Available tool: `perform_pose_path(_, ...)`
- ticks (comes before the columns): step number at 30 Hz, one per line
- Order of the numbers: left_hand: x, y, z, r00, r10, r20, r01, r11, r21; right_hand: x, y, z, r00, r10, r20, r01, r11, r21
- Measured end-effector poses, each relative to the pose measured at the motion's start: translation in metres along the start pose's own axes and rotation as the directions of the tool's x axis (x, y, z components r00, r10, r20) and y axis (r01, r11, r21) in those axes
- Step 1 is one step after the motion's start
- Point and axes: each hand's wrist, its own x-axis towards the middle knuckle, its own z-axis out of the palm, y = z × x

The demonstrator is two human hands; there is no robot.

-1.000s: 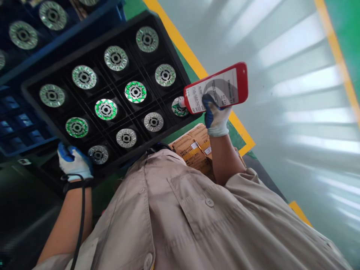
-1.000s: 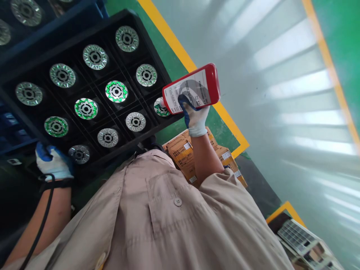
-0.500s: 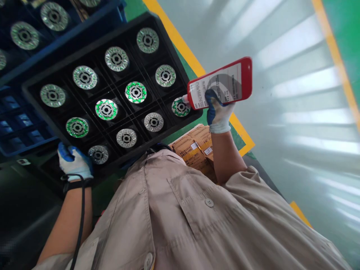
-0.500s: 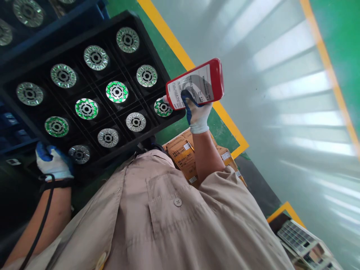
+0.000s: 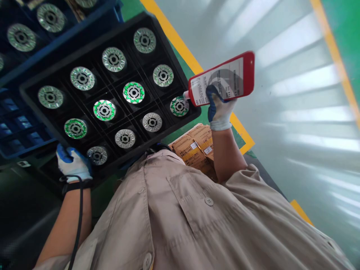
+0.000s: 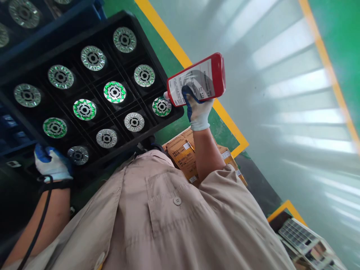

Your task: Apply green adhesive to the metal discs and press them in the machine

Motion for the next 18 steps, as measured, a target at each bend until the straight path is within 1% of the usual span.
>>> perform_pose_path(2, 0.0, 0.001, 0.001, 1.0, -0.014, -0.003, 0.014, 1.0, -0.015, 0.001, 0.002, -0.003, 1.0, 0.021, 0.015, -0.021, 1.0, 0.002)
perform_pose_path(5, 0.002, -0.002, 0.001, 1.0, -0.012, -0.011, 0.012, 1.0, -0.012, 0.002, 0.006, -0.007, 1.0, 0.024, 0.004, -0.024, 0.999, 0.022)
perform_pose_path(8, 0.003, -0.009, 0.001, 1.0, 0.011, -0.015, -0.01, 1.0, 0.023, 0.003, 0.006, -0.012, 1.0, 0.018, 0.004, -0.018, 0.999, 0.033)
perform_pose_path(11, 0.004, -0.012, 0.0, 0.999, 0.035, -0.015, -0.035, 0.998, 0.054, 0.005, 0.004, -0.015, 0.999, 0.037, 0.015, -0.037, 0.999, 0.017)
perform_pose_path(14, 0.003, -0.008, 0.0, 1.0, 0.017, -0.022, -0.016, 0.998, 0.054, 0.005, 0.004, -0.017, 0.999, 0.042, 0.001, -0.042, 0.999, 0.006)
perform_pose_path(18, 0.0, 0.001, 0.0, 0.999, -0.029, -0.026, 0.03, 0.998, 0.055, 0.002, 0.008, -0.02, 1.0, 0.01, -0.002, -0.01, 0.999, 0.05)
